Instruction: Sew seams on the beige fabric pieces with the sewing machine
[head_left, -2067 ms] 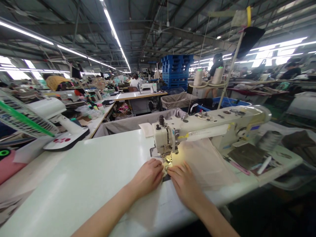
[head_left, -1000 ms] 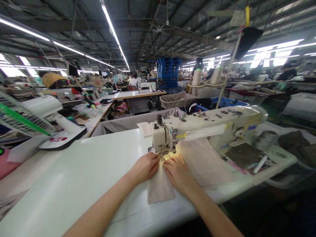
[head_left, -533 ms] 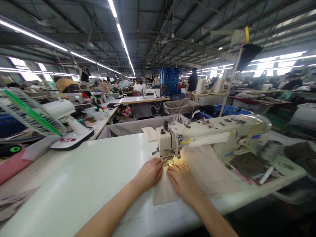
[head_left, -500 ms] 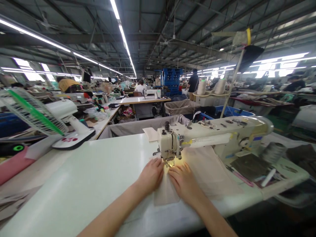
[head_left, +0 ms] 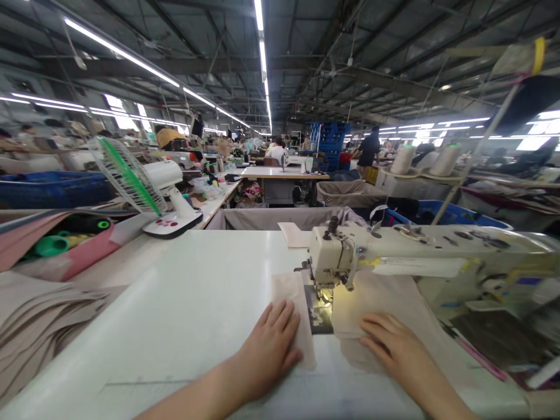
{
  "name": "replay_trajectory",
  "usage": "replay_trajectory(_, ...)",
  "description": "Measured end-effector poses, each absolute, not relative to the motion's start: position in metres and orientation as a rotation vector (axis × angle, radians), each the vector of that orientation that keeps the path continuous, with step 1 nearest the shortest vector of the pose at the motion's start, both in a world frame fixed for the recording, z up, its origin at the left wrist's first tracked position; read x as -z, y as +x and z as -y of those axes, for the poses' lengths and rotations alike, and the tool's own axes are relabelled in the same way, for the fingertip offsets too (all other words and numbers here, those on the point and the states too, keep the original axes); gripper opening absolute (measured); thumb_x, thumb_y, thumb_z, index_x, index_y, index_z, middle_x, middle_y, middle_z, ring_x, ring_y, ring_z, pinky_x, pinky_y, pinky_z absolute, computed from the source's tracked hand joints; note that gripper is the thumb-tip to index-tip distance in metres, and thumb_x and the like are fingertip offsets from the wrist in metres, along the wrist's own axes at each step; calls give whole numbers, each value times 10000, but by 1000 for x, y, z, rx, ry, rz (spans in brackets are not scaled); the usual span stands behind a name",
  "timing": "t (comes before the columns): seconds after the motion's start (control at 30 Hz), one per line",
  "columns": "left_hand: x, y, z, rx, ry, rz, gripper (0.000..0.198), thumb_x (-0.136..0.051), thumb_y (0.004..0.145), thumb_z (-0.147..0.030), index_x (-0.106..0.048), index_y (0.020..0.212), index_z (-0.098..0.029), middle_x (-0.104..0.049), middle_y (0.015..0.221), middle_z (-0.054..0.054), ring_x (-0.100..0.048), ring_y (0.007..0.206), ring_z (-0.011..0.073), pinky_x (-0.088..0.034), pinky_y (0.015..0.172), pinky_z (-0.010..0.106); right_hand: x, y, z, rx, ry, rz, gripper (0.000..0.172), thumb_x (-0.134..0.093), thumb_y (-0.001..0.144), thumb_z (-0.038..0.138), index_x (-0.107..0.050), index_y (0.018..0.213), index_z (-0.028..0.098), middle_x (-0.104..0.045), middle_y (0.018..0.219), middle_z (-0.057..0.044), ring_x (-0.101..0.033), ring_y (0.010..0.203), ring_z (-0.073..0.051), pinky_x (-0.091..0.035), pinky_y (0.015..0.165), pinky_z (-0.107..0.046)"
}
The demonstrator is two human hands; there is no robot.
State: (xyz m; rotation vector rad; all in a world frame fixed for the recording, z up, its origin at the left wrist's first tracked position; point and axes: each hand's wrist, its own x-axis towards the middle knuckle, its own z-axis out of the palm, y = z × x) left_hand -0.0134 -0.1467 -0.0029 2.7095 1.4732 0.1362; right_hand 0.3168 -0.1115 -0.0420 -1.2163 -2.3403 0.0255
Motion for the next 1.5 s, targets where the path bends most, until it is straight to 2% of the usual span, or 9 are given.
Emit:
replay_trajectory(0.23, -18, 9, 166, 101, 2559, -1543, 389, -608, 935, -307, -544, 1304, -200, -615, 1306, 129, -674, 1068, 288, -613, 842, 425, 34, 313, 115, 14, -1131, 2277, 351, -423, 1056, 393, -745, 1058, 252, -748, 1061, -63, -709, 963, -233, -597, 846, -372)
replay_trajectory(0.47, -23, -2, 94, 167, 2543, -1734, 286, -452, 988, -253, -553, 1246, -179, -625, 1250, 139, -718, 921, 267, -620, 778, 424, 31, 306, 118, 22, -1115, 2231, 329, -422, 1063, 347, -730, 1025, 241, -737, 1040, -59, -698, 945, -223, -582, 829, -360)
replay_trajectory(0.6, -30, -7, 38, 1, 2576, -1892, 371, -329, 969, -67, -565, 1236, -173, -605, 1317, 173, -634, 1168, 270, -529, 977, 449, 25, 301, 121, -30, -1188, 2222, 313, -421, 1062, 308, -720, 1020, 224, -731, 1035, -64, -683, 940, -224, -566, 840, -377)
replay_trajectory(0.7, -33, 4, 34, -69, 2543, -1954, 284, -381, 975, -140, -647, 1074, -120, -679, 1117, 187, -682, 1031, 292, -553, 882, 436, 22, 300, 123, -56, -1211, 2205, 292, -427, 1056, 271, -713, 1049, 215, -731, 1045, -65, -677, 950, -222, -562, 845, -383)
replay_trajectory(0.87, -24, 36, 85, -143, 2657, -1650, 300, -440, 1003, -292, -682, 870, -176, -697, 878, 92, -696, 858, 220, -554, 803, 323, 22, 294, 127, 1, -1263, 2180, 180, -537, 1014, 279, -702, 1049, 215, -727, 1059, -71, -674, 971, -232, -551, 858, -379)
replay_trajectory(1.1, -17, 60, 113, -365, 2773, -1309, 220, -486, 968, -184, -655, 1108, -176, -696, 1102, 102, -657, 1045, 265, -579, 874, 399, 19, 277, 124, 84, -1364, 2207, 174, -527, 964, 151, -691, 954, 205, -714, 981, -69, -658, 937, -239, -530, 833, -365)
replay_trajectory(1.2, -12, 66, 106, -570, 2820, -1145, 508, -527, 927, -132, -454, 1429, -137, -587, 1398, 156, -555, 1287, 287, -508, 1058, 455, 13, 277, 124, 76, -1384, 2020, 236, -458, 988, 154, -685, 942, 197, -722, 958, -75, -671, 890, -228, -541, 798, -354)
replay_trajectory(1.3, -9, 70, 101, -727, 2833, -1015, 711, -553, 919, -151, -243, 1559, -133, -450, 1544, 186, -419, 1437, 297, -416, 1157, 501, -1, 275, 136, 182, -1236, 1990, 247, -440, 992, 166, -685, 980, 194, -726, 995, -97, -672, 924, -247, -535, 845, -404)
replay_trajectory(1.5, -19, 30, 118, -640, 2971, -631, 439, -381, 1021, -120, -512, 1431, -209, -637, 1396, 95, -550, 1347, 203, -377, 1199, 438, -13, 259, 181, 169, -919, 2198, 227, -476, 956, 126, -660, 1066, 203, -737, 1003, -99, -695, 895, -228, -555, 833, -356)
